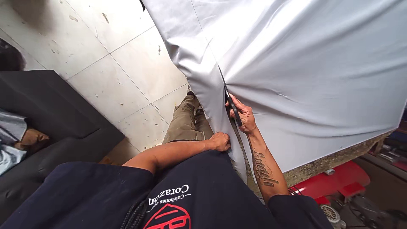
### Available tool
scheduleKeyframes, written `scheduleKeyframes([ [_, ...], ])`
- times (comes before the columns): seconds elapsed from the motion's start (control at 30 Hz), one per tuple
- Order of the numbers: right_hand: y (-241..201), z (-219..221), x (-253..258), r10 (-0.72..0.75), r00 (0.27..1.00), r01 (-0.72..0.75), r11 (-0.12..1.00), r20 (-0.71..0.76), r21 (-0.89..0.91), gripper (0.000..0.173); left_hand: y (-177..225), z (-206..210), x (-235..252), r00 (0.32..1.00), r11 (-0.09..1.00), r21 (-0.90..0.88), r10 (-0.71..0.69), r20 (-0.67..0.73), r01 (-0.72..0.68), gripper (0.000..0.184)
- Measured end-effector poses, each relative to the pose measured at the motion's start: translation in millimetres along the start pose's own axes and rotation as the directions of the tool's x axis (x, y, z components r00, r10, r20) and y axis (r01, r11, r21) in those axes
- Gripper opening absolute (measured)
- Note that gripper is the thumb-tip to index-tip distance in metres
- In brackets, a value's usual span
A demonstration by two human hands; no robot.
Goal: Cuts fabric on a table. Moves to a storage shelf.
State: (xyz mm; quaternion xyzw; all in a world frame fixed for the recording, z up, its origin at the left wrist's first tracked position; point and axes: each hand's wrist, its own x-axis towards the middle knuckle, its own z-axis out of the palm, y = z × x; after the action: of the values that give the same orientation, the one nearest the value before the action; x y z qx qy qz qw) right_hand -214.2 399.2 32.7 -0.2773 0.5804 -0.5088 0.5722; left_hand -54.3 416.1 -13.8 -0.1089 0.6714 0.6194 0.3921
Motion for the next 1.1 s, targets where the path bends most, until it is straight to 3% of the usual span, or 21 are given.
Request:
scheduleKeyframes([
  [0.47,-19.4,19.1,63.9,-0.043,0.999,0.044,0.995,-0.014,0.085,0.048,-8.4,-9.9,0.5,0.992,0.996,-0.048,0.084,0.09,-0.08,0.034],
  [0.9,-47.2,33.8,130.9,-0.074,0.997,0.072,0.994,0.024,0.082,0.055,-2.9,-21.0,2.8,0.979,0.994,-0.11,0.046,0.2,-0.024,0.04],
  [1.1,-43.4,25.4,129.3,-0.073,0.997,0.071,0.992,0.021,0.107,0.053,-4.1,-26.2,10.3,0.96,0.989,-0.147,0.065,0.271,-0.025,0.047],
])
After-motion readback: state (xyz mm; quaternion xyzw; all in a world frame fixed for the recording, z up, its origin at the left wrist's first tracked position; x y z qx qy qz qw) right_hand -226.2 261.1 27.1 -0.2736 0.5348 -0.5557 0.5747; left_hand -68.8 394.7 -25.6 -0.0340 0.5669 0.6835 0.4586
